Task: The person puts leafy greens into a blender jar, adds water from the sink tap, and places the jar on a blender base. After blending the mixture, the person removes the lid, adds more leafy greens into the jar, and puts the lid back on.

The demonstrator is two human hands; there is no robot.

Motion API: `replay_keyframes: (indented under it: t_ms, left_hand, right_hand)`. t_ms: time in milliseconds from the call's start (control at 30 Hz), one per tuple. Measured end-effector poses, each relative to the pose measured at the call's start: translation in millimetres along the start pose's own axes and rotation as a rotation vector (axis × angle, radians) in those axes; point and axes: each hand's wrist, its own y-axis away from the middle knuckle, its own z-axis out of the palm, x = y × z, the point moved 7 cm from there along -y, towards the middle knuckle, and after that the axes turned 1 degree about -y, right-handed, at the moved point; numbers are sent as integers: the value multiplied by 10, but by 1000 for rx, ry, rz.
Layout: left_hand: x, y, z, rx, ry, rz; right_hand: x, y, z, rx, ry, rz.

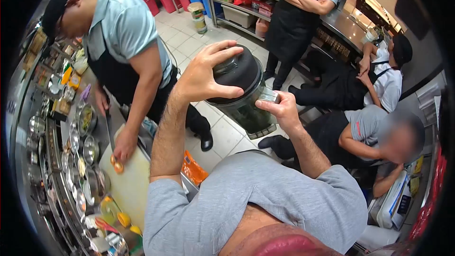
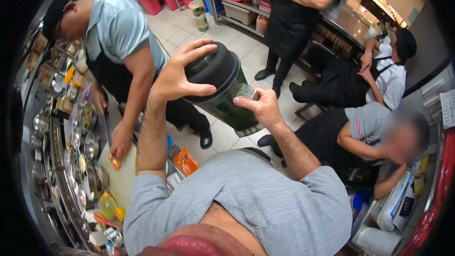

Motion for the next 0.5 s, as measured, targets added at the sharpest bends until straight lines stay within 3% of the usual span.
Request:
replay_keyframes:
  t_ms: [200, 500]
  left_hand:
    - [-891, -710, -107, 27, -262, 98]
    - [-2750, -2137, -403, 52, -15, 10]
  right_hand:
    - [149, -1198, -7, 71, -16, 24]
    - [496, -3536, -337, -8, 138, -17]
